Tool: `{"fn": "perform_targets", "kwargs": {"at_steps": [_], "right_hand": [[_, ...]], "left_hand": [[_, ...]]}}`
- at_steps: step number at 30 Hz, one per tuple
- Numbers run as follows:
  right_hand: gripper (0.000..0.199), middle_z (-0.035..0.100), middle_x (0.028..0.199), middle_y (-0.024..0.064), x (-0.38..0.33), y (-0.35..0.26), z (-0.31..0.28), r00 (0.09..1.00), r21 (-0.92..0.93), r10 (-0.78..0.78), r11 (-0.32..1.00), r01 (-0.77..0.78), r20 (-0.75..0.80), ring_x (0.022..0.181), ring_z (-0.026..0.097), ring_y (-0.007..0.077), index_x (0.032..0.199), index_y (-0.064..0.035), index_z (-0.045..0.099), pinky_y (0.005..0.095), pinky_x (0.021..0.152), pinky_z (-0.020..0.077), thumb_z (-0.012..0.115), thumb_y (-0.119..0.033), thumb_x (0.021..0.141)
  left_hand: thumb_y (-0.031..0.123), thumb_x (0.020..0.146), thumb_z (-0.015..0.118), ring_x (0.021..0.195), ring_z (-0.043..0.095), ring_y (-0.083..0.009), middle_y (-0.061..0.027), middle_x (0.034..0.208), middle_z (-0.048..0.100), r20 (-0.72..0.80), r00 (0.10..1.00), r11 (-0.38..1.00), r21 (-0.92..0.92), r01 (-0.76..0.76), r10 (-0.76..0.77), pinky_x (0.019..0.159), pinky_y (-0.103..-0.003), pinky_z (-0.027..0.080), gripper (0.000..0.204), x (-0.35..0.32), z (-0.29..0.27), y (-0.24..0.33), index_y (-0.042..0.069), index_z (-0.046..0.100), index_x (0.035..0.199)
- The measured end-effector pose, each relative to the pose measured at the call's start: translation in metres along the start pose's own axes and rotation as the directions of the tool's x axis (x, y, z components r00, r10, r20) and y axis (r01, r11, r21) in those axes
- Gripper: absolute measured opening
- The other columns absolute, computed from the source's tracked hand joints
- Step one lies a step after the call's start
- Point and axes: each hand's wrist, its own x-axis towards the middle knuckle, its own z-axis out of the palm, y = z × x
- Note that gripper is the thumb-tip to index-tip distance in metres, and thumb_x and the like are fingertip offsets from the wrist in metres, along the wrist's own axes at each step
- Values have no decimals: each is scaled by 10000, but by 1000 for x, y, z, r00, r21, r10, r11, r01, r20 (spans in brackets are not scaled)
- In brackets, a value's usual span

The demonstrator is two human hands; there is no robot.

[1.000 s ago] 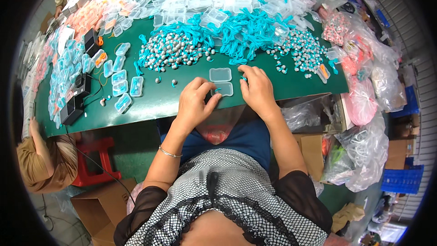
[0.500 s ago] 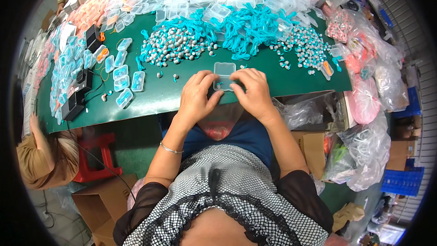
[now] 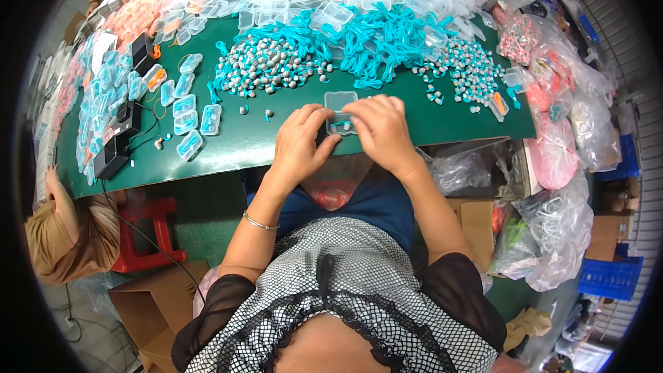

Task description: Sorting small blue and white beads and placing them into clear plastic boxes.

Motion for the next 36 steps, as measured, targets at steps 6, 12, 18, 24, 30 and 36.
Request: {"fn": "perform_targets", "kwargs": {"at_steps": [6,12,18,24,30,36], "right_hand": [[140,662,948,24,33,44,2,998,-260,21,965,-34,-52,937,601,253,948,-148,705,418,832,405,703,-141,809],[180,640,961,52,25,56,-7,998,-336,35,942,-17,49,950,579,273,909,-112,684,425,816,418,734,-102,736],[172,637,916,84,31,59,-11,993,-226,34,974,-7,115,915,590,295,893,-74,667,425,788,433,741,-64,738],[136,643,901,80,36,60,-11,993,-201,31,980,-7,115,896,596,289,875,-74,666,422,786,429,729,-64,755],[94,640,857,87,32,56,-16,994,-222,-2,975,26,108,869,595,299,866,-70,658,425,764,435,701,-65,783],[85,651,887,130,27,73,-21,1000,-152,-5,988,9,31,861,607,334,902,-37,659,430,754,465,651,-37,817]], "left_hand": [[131,721,768,938,610,-357,-152,1049,625,-17,1000,1000,7,18,-18,796,-428,506,408,-3,-11,-4,45,632,1095],[181,755,750,958,601,-360,-150,1069,606,-16,1000,1000,-27,-15,15,813,-443,504,392,-8,6,-4,48,618,1099],[172,765,745,954,591,-330,-113,1056,585,-3,1000,999,-24,28,-28,826,-427,493,390,-11,1,-1,52,614,1113],[176,765,746,959,588,-327,-110,1058,579,-17,1000,1000,-23,18,-18,834,-429,489,396,-8,1,-3,54,609,1116],[181,763,746,965,588,-331,-111,1058,574,-14,999,999,-10,33,-33,835,-430,489,392,-12,3,-1,61,606,1109],[174,712,771,928,608,-357,-145,1007,605,-61,998,999,-32,-28,26,790,-440,509,363,-5,10,-5,57,634,1027]]}}
